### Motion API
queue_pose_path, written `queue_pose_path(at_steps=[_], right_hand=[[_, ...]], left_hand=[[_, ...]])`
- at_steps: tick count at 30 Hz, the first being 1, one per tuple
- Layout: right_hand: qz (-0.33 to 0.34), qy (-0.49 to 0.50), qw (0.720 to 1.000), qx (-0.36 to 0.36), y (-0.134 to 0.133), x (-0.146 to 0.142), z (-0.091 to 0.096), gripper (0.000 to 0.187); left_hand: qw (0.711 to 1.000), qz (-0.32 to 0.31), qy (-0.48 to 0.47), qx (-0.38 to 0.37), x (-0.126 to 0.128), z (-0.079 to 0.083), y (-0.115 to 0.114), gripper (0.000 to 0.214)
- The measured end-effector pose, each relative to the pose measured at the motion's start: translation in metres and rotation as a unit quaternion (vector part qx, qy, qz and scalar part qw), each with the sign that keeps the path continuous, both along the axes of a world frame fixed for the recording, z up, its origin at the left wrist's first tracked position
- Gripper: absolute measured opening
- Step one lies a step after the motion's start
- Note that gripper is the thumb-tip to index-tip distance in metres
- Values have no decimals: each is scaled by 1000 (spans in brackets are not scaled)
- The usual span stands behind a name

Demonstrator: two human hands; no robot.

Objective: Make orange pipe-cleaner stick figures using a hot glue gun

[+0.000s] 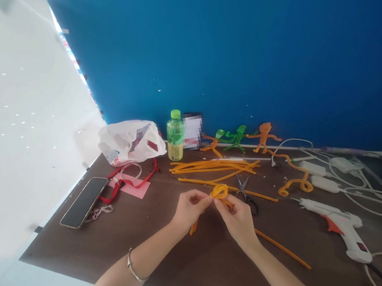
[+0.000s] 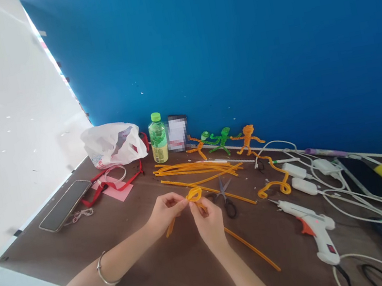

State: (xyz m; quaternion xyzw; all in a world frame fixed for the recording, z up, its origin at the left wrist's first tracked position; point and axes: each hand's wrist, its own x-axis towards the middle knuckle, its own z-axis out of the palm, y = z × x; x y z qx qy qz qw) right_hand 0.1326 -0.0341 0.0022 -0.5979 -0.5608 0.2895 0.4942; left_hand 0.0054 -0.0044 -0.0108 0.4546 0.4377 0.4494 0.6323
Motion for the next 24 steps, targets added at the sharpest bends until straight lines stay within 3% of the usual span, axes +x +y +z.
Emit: queue_pose_path(at_steps=[8, 15, 24], right_hand=[[-34, 29, 999, -4, -3, -3, -3, 25], [18, 115, 993, -31, 0, 2, -10, 26], [135, 176, 975, -33, 5, 12, -13, 22]], left_hand=[[998, 22, -51, -22, 3, 2, -3, 30], [971, -45, -209, -106, 3, 4, -3, 25], [932, -128, -276, -197, -2, 10, -3, 21]])
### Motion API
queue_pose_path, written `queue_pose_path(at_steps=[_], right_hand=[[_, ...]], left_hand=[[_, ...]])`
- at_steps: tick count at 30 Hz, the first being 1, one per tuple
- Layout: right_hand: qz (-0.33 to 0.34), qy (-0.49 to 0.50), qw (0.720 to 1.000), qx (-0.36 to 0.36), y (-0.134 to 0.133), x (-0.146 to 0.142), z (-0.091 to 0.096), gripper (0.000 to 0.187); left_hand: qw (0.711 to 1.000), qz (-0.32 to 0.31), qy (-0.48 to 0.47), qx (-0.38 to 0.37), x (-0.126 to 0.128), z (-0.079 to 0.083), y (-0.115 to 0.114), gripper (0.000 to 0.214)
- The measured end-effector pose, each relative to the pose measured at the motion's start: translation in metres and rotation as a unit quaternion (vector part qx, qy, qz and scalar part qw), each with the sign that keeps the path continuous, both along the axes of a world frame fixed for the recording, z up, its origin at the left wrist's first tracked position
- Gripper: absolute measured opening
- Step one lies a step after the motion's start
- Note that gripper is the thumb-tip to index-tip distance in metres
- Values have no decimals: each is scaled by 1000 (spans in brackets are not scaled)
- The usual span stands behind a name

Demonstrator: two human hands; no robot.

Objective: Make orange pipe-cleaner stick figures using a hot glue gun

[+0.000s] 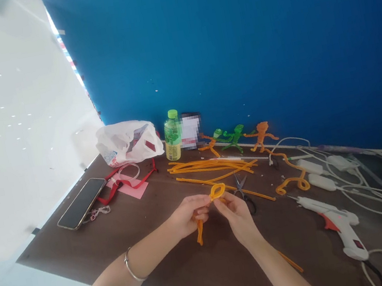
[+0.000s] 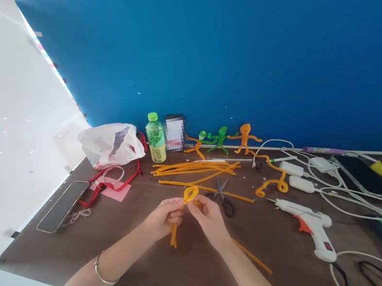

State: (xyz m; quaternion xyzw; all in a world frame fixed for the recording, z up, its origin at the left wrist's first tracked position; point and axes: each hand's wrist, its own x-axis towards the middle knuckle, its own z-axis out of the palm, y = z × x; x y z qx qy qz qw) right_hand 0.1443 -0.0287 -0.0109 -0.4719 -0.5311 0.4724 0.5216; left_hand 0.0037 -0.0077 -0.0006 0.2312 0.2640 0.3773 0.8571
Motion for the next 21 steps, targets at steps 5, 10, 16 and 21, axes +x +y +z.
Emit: queue_pose_path(at_steps=[5, 10, 16, 21], right_hand=[[36, -39, 999, 4, 5, 12, 4, 26], [196, -144, 969, -52, 18, 40, 23, 31], [203, -296, 931, -63, 31, 55, 59, 26], [94, -395, 913, 27, 29, 37, 68, 21]], left_hand=[[999, -43, 8, 9, -3, 1, 1, 18], [978, -87, 128, 136, -11, 6, 5, 16], [822, 7, 359, 442, -15, 12, 6, 10], [749, 83, 417, 508, -14, 8, 5, 11]])
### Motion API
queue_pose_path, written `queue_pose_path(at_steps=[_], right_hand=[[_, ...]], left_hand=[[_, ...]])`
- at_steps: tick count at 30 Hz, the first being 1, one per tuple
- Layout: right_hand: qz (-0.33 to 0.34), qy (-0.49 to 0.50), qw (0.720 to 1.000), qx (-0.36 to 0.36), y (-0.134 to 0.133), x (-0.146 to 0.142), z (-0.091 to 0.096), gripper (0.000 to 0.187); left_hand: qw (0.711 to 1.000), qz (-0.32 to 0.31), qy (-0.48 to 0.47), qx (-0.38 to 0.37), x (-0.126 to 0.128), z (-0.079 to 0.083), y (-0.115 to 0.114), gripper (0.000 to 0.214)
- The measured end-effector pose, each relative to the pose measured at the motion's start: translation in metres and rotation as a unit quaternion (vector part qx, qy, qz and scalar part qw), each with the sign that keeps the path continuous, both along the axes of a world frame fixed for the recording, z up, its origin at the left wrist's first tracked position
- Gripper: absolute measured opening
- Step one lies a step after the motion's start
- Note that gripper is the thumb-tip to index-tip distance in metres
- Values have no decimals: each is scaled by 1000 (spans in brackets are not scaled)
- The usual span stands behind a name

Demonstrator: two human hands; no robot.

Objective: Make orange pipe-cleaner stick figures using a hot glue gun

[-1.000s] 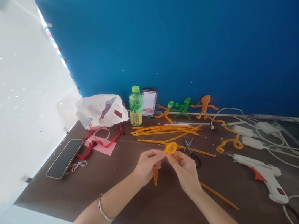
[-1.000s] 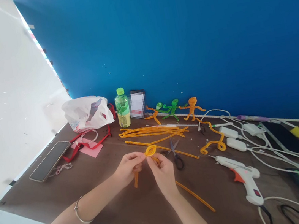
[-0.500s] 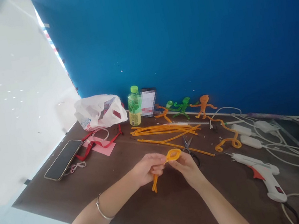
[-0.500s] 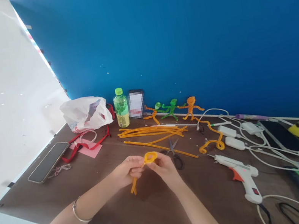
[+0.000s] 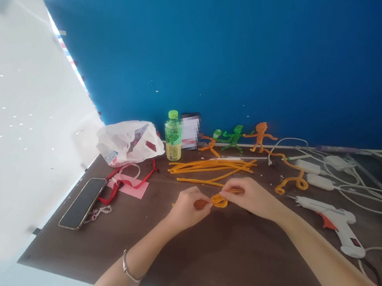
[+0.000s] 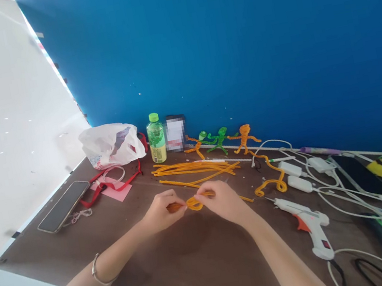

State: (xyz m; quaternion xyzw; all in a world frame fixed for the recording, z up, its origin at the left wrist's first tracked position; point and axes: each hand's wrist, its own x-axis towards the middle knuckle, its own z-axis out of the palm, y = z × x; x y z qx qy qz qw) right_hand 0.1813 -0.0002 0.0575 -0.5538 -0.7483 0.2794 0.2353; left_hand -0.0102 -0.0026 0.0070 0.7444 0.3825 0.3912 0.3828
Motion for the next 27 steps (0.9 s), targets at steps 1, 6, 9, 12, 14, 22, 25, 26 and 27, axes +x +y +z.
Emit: queue_pose_path(at_steps=[1, 6, 9, 12, 14, 22, 25, 26, 27], right_hand=[[-13, -11, 999, 29, -3, -4, -1, 19], [-61, -53, 985, 151, -21, -19, -14, 16], [-78, -59, 975, 200, -31, -27, -25, 18], [-78, -28, 969, 232, -36, -36, -36, 22], [-72, 2, 967, 244, -38, -41, -42, 24], [-69, 35, 958, 275, -35, -45, -62, 28], [-62, 10, 955, 291, -33, -42, -65, 28], [-59, 5, 954, 295, -33, -41, -66, 27], [-55, 3, 953, 297, -33, -41, -66, 27]], left_hand=[[1000, 15, -4, 5, 0, -2, 0, 11], [995, 95, -38, 21, 0, -10, 4, 13], [986, 144, -79, -11, 2, -12, 5, 10], [975, 162, -141, -63, 4, -11, 5, 8], [964, 168, -183, -95, 6, -10, 4, 10], [879, 170, -322, -307, 12, -13, 2, 32], [862, 155, -354, -328, 13, -13, 1, 33], [861, 152, -356, -328, 14, -13, 1, 33], [864, 152, -355, -325, 14, -13, 0, 33]])
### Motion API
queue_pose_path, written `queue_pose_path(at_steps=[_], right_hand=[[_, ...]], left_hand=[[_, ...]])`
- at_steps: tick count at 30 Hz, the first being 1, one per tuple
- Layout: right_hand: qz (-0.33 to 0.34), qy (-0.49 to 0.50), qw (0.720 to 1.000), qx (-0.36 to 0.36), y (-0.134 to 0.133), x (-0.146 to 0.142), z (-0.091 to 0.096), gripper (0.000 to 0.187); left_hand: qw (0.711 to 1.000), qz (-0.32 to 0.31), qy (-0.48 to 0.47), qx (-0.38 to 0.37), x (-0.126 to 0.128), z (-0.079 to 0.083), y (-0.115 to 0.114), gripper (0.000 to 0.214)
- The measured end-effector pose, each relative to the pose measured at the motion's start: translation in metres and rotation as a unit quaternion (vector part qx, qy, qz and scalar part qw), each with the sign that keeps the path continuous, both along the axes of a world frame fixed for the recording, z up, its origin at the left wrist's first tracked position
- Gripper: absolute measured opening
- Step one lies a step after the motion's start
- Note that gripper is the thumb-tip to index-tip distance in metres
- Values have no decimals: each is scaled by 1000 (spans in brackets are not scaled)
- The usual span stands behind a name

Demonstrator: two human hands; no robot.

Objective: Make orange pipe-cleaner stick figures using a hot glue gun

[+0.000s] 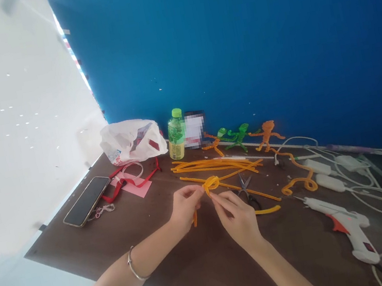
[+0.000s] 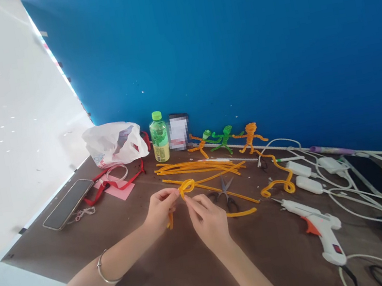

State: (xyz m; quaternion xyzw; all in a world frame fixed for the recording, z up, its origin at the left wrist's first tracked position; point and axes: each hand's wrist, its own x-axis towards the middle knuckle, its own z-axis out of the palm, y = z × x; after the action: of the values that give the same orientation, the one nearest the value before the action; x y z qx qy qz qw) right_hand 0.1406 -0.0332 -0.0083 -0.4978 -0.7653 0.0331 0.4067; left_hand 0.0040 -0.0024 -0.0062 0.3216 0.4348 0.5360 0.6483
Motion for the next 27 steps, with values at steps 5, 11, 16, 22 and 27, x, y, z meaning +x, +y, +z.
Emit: queue_pose_path(at_steps=[5, 11, 16, 22, 27], right_hand=[[11, 25, 1000, -2, 0, -3, 2, 26], [14, 77, 996, -52, 2, -2, 8, 23], [29, 167, 975, -143, 9, 6, 11, 20], [116, 168, 939, -275, 26, 25, 27, 24], [191, 61, 913, -356, 39, 37, 53, 17]], left_hand=[[999, 18, 32, 21, 1, 0, -2, 32], [997, -3, -78, -21, 2, 2, -2, 30], [973, -83, -207, -59, -2, 8, -1, 23], [942, -230, -234, -78, -9, 13, -2, 18], [958, -272, -88, -24, -14, 13, 3, 15]])
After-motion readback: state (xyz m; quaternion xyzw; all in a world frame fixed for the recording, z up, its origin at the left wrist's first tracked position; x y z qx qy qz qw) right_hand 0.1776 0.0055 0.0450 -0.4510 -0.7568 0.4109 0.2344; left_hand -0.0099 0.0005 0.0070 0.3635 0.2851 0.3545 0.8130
